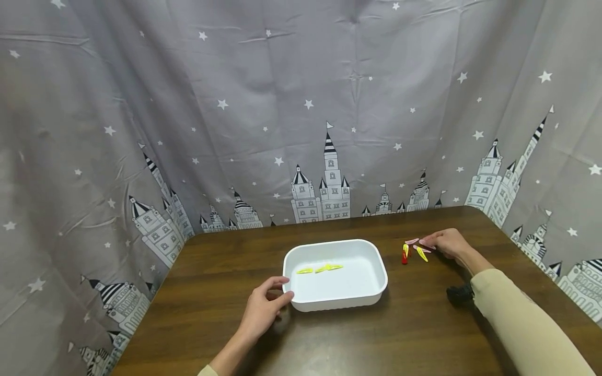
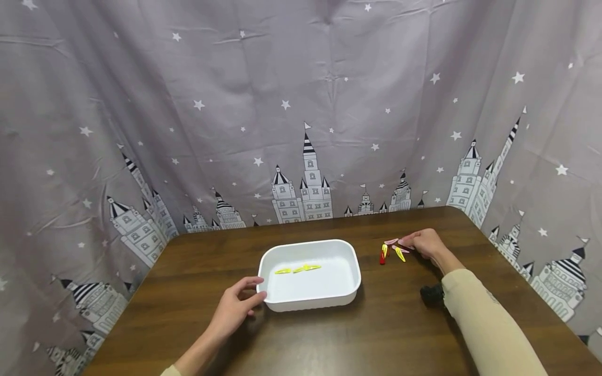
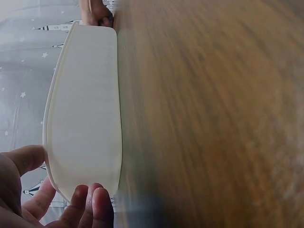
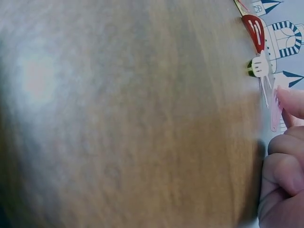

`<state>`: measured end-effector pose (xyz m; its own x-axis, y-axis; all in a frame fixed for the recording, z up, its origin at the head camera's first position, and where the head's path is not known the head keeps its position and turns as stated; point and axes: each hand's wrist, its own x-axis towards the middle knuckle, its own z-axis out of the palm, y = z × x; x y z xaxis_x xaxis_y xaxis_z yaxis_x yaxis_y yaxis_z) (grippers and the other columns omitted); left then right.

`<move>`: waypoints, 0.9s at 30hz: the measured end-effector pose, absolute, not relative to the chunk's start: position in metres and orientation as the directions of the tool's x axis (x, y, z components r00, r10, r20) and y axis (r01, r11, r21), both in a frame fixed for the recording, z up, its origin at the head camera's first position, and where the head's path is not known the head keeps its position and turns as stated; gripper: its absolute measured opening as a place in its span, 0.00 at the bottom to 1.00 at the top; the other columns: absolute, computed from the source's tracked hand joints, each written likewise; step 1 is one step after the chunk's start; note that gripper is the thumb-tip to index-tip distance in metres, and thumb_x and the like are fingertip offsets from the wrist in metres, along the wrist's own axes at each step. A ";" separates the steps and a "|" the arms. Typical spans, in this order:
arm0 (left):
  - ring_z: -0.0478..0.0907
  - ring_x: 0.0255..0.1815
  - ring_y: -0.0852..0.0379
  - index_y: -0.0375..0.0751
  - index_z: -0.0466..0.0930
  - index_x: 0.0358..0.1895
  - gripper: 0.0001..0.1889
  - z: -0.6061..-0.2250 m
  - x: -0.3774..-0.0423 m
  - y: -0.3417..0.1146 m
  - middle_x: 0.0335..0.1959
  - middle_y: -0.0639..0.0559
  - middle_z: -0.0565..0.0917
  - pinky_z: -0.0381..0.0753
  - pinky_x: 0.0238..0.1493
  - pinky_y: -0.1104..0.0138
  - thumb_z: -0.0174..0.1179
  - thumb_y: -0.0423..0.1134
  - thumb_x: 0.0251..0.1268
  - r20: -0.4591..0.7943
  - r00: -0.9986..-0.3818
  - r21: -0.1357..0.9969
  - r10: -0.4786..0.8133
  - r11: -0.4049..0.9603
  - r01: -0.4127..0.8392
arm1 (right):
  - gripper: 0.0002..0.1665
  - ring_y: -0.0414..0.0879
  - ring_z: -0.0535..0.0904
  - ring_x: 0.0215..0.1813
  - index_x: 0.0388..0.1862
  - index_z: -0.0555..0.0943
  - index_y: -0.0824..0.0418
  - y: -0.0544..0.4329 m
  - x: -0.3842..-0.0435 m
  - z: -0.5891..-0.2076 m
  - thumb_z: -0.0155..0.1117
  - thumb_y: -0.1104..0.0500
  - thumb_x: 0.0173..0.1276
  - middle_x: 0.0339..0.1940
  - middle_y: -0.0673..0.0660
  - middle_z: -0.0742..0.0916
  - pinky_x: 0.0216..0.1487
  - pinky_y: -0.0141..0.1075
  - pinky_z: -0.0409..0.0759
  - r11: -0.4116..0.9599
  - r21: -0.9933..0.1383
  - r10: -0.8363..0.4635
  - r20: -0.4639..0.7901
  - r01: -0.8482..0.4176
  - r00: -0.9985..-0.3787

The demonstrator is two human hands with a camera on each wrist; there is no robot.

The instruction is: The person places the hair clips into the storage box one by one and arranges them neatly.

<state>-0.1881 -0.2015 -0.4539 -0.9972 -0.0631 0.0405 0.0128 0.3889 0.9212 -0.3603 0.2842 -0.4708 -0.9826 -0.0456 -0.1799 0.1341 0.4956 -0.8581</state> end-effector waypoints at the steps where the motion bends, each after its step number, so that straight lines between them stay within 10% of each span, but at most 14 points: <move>1: 0.79 0.33 0.55 0.44 0.83 0.55 0.18 -0.454 -0.188 -0.202 0.48 0.45 0.84 0.80 0.26 0.64 0.70 0.41 0.63 0.039 -0.997 0.920 -0.064 0.391 0.011 | 0.22 0.36 0.59 0.14 0.51 0.85 0.71 0.284 -0.360 -0.471 0.69 0.54 0.67 0.11 0.42 0.67 0.17 0.31 0.61 0.496 -0.858 -0.047 -0.183 0.136 -0.982; 27: 0.80 0.33 0.57 0.43 0.82 0.55 0.18 -0.452 -0.189 -0.203 0.49 0.44 0.84 0.80 0.28 0.66 0.70 0.42 0.63 0.028 -0.998 0.915 -0.062 0.403 0.001 | 0.24 0.36 0.57 0.12 0.49 0.85 0.73 0.282 -0.360 -0.448 0.69 0.53 0.67 0.09 0.41 0.66 0.15 0.32 0.59 0.529 -0.845 -0.101 -0.151 0.075 -0.983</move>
